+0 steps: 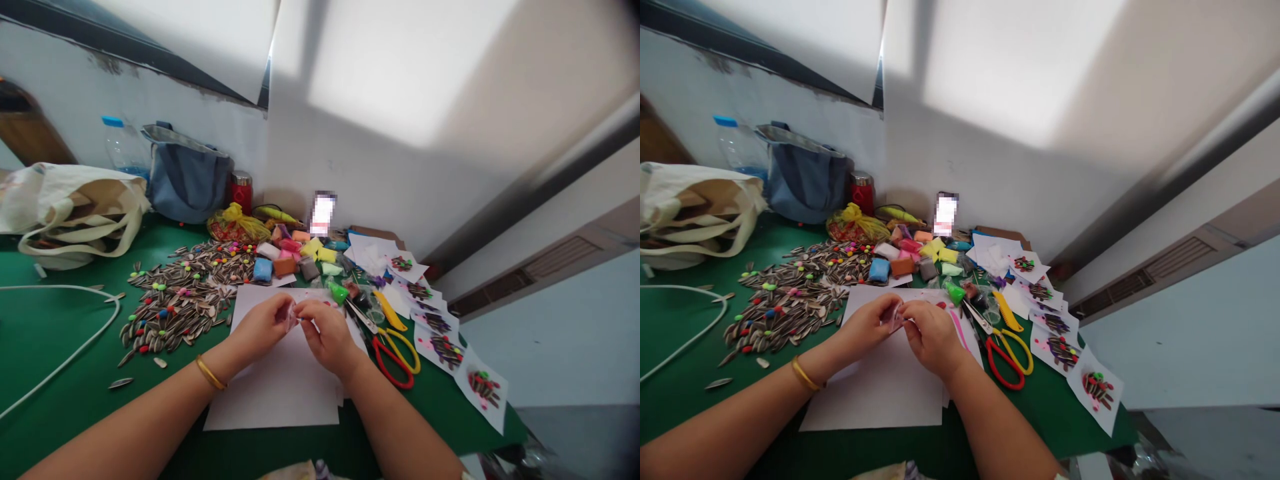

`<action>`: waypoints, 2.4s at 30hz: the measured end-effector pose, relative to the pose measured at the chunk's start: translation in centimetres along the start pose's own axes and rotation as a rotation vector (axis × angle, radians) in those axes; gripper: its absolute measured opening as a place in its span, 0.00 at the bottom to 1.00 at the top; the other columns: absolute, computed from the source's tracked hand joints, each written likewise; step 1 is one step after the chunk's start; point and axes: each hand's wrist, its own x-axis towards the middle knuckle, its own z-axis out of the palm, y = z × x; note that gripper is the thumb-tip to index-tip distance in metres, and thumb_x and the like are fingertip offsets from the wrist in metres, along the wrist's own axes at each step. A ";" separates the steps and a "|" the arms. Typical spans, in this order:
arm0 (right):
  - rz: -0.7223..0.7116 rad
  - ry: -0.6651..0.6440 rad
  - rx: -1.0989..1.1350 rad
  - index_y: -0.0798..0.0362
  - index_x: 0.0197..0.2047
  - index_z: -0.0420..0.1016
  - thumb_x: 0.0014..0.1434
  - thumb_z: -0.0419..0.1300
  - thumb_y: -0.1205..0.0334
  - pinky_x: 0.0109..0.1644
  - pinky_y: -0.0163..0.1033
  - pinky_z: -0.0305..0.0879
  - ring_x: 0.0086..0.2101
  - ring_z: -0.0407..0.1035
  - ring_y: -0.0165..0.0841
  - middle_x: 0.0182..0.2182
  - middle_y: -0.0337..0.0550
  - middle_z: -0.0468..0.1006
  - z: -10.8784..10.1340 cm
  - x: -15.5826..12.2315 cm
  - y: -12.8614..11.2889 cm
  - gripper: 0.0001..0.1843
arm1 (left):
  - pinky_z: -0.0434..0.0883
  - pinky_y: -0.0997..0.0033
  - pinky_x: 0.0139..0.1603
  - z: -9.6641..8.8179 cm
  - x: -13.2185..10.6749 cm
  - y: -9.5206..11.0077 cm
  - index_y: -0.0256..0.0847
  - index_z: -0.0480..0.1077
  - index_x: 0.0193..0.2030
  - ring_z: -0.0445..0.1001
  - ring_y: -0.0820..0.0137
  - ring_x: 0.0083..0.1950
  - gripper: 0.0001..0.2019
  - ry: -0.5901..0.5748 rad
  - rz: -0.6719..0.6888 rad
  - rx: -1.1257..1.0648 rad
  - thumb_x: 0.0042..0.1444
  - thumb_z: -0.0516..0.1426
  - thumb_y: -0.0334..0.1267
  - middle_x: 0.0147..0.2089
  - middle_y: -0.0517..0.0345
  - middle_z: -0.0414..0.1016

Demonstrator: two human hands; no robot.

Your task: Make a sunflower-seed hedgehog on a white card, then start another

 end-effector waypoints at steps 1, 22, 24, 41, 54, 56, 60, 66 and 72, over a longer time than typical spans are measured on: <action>-0.008 -0.017 -0.003 0.49 0.47 0.67 0.67 0.50 0.66 0.52 0.45 0.69 0.49 0.72 0.37 0.47 0.48 0.79 0.0 0.0 0.0 0.08 | 0.63 0.71 0.32 -0.1 0.0 0.0 0.42 0.68 0.39 0.67 0.71 0.32 0.05 -0.011 -0.009 0.019 0.55 0.56 0.36 0.31 0.64 0.70; 0.036 -0.128 -0.112 0.49 0.50 0.77 0.64 0.53 0.69 0.49 0.44 0.70 0.44 0.72 0.39 0.43 0.49 0.78 0.2 0.2 0.5 0.15 | 0.70 0.65 0.45 0.3 -0.2 -0.1 0.42 0.72 0.49 0.75 0.63 0.43 0.17 -0.080 0.078 0.011 0.51 0.61 0.35 0.44 0.53 0.78; 0.037 -0.112 -0.086 0.50 0.50 0.76 0.63 0.55 0.68 0.51 0.45 0.70 0.45 0.71 0.38 0.44 0.49 0.77 0.0 0.1 0.4 0.15 | 0.71 0.63 0.48 0.2 -0.1 -0.1 0.42 0.71 0.51 0.75 0.62 0.46 0.20 -0.074 0.103 -0.008 0.50 0.61 0.34 0.48 0.52 0.78; 0.327 0.201 -0.111 0.52 0.52 0.75 0.66 0.52 0.64 0.58 0.49 0.66 0.51 0.69 0.40 0.49 0.51 0.75 -0.1 -0.2 5.4 0.15 | 0.72 0.60 0.44 -1.9 0.1 -0.6 0.42 0.75 0.41 0.76 0.58 0.44 0.13 -0.036 0.070 0.326 0.51 0.66 0.43 0.42 0.52 0.76; 0.418 0.272 0.015 0.49 0.55 0.75 0.64 0.56 0.57 0.56 0.47 0.67 0.51 0.70 0.40 0.52 0.50 0.74 -1.2 -0.8 4.9 0.18 | 0.66 0.64 0.41 -2.2 0.2 0.1 0.41 0.77 0.34 0.75 0.59 0.42 0.07 -0.360 -0.017 0.416 0.49 0.62 0.40 0.39 0.52 0.76; 0.509 0.380 0.178 0.49 0.54 0.75 0.65 0.55 0.50 0.55 0.48 0.67 0.51 0.71 0.40 0.52 0.50 0.75 -2.0 -0.9 5.2 0.19 | 0.67 0.65 0.41 -3.0 0.5 -0.2 0.41 0.76 0.32 0.74 0.60 0.41 0.07 -0.301 -0.055 0.214 0.51 0.61 0.42 0.36 0.55 0.76; 0.658 0.556 0.669 0.47 0.55 0.74 0.66 0.46 0.35 0.50 0.45 0.69 0.50 0.72 0.39 0.53 0.48 0.77 -3.2 -1.1 5.7 0.31 | 0.72 0.65 0.37 -4.0 0.8 -0.2 0.40 0.73 0.43 0.77 0.61 0.39 0.17 -0.014 -0.283 -0.466 0.52 0.62 0.50 0.40 0.55 0.79; 0.722 0.144 0.845 0.50 0.53 0.77 0.55 0.63 0.37 0.41 0.41 0.70 0.39 0.75 0.39 0.43 0.46 0.81 -1.7 -1.0 4.5 0.31 | 0.76 0.66 0.37 -2.9 0.5 0.6 0.40 0.71 0.49 0.78 0.65 0.37 0.24 0.164 -0.373 -0.920 0.48 0.68 0.48 0.44 0.53 0.80; 0.819 0.108 0.806 0.51 0.47 0.80 0.54 0.67 0.46 0.41 0.42 0.70 0.36 0.75 0.38 0.37 0.43 0.82 -1.0 -1.2 3.9 0.22 | 0.76 0.70 0.34 -2.9 0.4 0.6 0.38 0.74 0.48 0.79 0.65 0.36 0.23 0.105 -0.389 -0.977 0.48 0.69 0.47 0.43 0.50 0.82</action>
